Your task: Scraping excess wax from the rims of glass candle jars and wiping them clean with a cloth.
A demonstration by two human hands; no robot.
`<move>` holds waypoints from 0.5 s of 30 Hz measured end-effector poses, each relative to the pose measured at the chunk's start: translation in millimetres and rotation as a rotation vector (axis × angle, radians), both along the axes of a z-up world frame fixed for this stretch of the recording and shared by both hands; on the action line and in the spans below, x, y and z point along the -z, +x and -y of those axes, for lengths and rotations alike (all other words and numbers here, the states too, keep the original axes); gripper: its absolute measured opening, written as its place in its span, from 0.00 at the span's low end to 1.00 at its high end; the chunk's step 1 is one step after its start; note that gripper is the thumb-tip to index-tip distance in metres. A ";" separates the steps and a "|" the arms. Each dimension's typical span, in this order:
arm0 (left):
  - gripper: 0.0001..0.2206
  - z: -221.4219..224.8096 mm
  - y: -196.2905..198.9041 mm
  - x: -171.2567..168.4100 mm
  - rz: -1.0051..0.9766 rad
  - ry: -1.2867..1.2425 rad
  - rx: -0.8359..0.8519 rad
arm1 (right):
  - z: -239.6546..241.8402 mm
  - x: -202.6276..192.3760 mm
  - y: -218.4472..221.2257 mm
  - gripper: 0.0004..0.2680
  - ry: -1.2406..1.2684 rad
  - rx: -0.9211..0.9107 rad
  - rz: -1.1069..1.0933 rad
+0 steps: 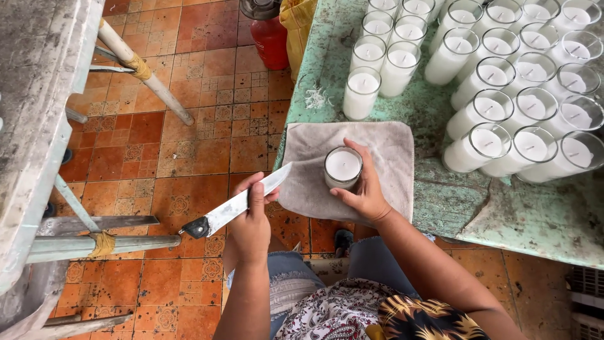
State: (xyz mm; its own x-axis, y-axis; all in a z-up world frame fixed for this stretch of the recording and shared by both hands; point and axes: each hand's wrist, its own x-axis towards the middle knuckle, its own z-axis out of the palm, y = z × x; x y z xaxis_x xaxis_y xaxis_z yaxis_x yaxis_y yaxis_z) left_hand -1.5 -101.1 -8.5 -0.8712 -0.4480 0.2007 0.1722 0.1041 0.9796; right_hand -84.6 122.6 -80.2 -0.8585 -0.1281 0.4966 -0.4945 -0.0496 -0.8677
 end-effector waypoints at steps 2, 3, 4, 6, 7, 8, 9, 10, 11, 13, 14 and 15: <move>0.11 -10.8 1.7 -15.4 -0.018 -0.074 0.049 | -0.1 7.5 -1.7 0.37 -0.046 -0.025 0.019; 0.10 -16.1 1.8 -23.2 -0.037 -0.149 0.098 | -0.1 11.2 -3.3 0.35 -0.094 -0.049 0.038; 0.10 -19.2 -2.5 -37.0 -0.036 -0.150 0.098 | -0.2 14.6 -3.6 0.35 -0.095 -0.049 0.039; 0.07 -25.6 -10.9 -64.1 -0.272 -0.399 0.248 | -0.5 22.3 -3.6 0.36 -0.077 0.010 0.022; 0.07 -28.6 -15.8 -68.0 -0.269 -0.400 0.250 | 1.1 21.6 -3.8 0.36 -0.078 0.011 0.025; 0.07 -32.1 -20.6 -71.7 -0.279 -0.472 0.271 | 1.9 21.1 -3.6 0.35 -0.096 0.010 0.031; 0.07 -35.6 -25.4 -75.3 -0.290 -0.543 0.293 | 2.8 20.5 -3.5 0.34 -0.114 0.008 0.038; 0.07 -37.1 -29.1 -74.5 -0.288 -0.542 0.293 | 3.2 18.9 -3.2 0.34 -0.114 0.008 0.039; 0.06 -38.6 -32.8 -73.8 -0.214 -0.601 0.310 | 3.5 17.2 -2.8 0.34 -0.112 0.011 0.036; 0.05 -42.1 -39.1 -72.8 -0.140 -0.660 0.331 | 4.2 15.2 -2.4 0.34 -0.111 0.017 0.034; 0.05 -44.2 -41.6 -72.2 -0.109 -0.720 0.320 | 4.3 15.0 -2.1 0.34 -0.113 0.016 0.041; 0.05 -46.5 -44.2 -71.5 -0.079 -0.780 0.308 | 4.3 15.0 -2.0 0.34 -0.114 0.015 0.047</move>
State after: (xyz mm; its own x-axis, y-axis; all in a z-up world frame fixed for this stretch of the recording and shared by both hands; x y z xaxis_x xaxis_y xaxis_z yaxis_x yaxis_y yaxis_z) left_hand -45.7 -54.5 63.1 -0.9021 0.0998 0.4198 0.3689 0.6829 0.6305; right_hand -86.6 118.2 -95.2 -0.8827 -0.0598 0.4662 -0.4547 -0.1425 -0.8792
